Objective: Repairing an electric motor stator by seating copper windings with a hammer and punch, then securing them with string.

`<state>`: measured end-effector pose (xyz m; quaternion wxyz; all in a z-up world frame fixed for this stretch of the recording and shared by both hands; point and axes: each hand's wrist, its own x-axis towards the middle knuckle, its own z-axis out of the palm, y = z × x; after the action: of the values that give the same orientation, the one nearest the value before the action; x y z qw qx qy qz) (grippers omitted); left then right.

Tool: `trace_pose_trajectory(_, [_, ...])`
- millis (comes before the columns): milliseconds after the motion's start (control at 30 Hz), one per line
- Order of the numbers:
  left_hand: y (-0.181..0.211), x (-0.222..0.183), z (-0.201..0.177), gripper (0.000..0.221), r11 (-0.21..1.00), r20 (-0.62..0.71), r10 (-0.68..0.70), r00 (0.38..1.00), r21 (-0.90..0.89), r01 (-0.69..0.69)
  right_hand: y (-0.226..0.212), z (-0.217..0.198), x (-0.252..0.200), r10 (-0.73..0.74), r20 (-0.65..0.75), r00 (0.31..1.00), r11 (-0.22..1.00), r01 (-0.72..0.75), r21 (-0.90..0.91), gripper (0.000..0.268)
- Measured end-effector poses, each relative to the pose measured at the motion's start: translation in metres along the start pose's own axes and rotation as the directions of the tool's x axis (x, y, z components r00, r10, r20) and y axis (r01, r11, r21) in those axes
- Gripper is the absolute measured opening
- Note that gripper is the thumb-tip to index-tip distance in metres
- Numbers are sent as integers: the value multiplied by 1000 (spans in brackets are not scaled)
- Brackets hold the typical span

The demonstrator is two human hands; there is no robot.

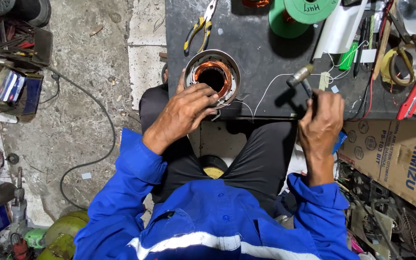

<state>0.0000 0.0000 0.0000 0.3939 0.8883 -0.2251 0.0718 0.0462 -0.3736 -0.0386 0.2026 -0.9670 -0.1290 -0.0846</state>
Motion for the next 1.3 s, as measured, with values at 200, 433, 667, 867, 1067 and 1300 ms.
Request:
trace_pose_trajectory(200, [-1, 4, -3, 25, 1000, 35, 10, 999, -3, -10, -53, -4, 60, -162, 12, 987, 987, 162, 5, 14])
trace_pose_trajectory(433, [6, 6, -13, 20, 999, 65, 30, 997, 14, -31, -84, 78, 132, -292, -29, 956, 950, 294, 105, 17])
trace_pose_trajectory(667, [7, 6, -13, 19, 1000, 60, 26, 998, 8, -27, -96, 60, 144, -392, -234, 890, 897, 426, 119, 26])
trace_pose_trajectory(867, [8, 7, -14, 18, 1000, 58, 25, 998, 5, -25, 20, 1, 119, 95, -526, 845, 989, -139, -45, 13])
trace_pose_trajectory(1067, [12, 8, -12, 20, 999, 37, 21, 999, 29, -22, 112, 31, 140, 121, -301, 946, 969, -179, -172, 11])
trace_pose_trajectory(1300, [25, 6, -10, 36, 997, 59, -60, 996, 56, 57, 141, 54, 152, 195, -324, 926, 947, -264, -184, 13])
